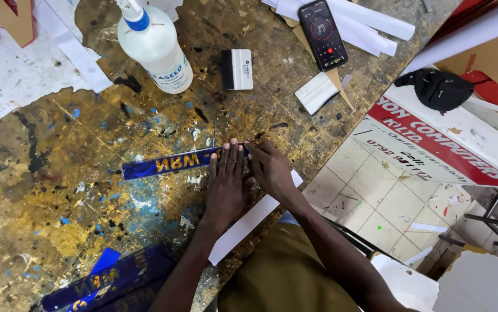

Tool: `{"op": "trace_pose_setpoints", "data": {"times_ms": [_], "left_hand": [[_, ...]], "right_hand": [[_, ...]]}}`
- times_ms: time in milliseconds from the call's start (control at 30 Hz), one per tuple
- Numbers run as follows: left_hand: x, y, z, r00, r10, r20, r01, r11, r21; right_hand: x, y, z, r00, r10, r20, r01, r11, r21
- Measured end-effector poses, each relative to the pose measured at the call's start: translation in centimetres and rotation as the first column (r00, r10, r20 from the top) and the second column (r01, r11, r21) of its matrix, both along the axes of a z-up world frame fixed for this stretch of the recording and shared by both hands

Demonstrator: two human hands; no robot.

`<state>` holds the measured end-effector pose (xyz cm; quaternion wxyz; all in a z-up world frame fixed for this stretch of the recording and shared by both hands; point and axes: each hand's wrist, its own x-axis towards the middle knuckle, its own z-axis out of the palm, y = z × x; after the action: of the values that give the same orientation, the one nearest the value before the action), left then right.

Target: The person sprays a blue rectangular sticker with a liquid from a spray bottle and places it on a workbench. They then use a white squeegee tool to smooth the sticker, pressing it firmly onto the surface to remove air bubbles.

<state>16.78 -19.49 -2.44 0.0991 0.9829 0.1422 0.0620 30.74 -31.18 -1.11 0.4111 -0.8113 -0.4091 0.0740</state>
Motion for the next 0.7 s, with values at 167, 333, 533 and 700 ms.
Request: {"op": "trace_pose_setpoints", "data": {"times_ms": [167, 333, 533, 700], "left_hand": [[0.1, 0.1, 0.4, 1.000, 0.005, 0.009, -0.005, 0.998, -0.058], [-0.3, 0.6, 0.7, 1.000, 0.024, 0.012, -0.023, 0.993, -0.114], [-1.7, 2.3, 1.8, 0.998, 0.067, 0.007, -0.066, 0.991, -0.118], [-2.3, 3.0, 1.1, 0.993, 0.114, -0.036, -0.117, 0.990, -0.077]], "right_hand": [[0.4, 0.2, 0.0, 1.000, 0.011, -0.019, -0.011, 1.000, -0.017], [0.3, 0.1, 0.0, 1.000, 0.019, -0.002, -0.019, 0.995, -0.098], [0.0, 0.3, 0.2, 0.999, 0.007, 0.033, -0.003, 0.993, -0.122], [-0.1, 0.5, 0.2, 0.999, 0.014, 0.050, -0.008, 0.993, -0.120]]}}
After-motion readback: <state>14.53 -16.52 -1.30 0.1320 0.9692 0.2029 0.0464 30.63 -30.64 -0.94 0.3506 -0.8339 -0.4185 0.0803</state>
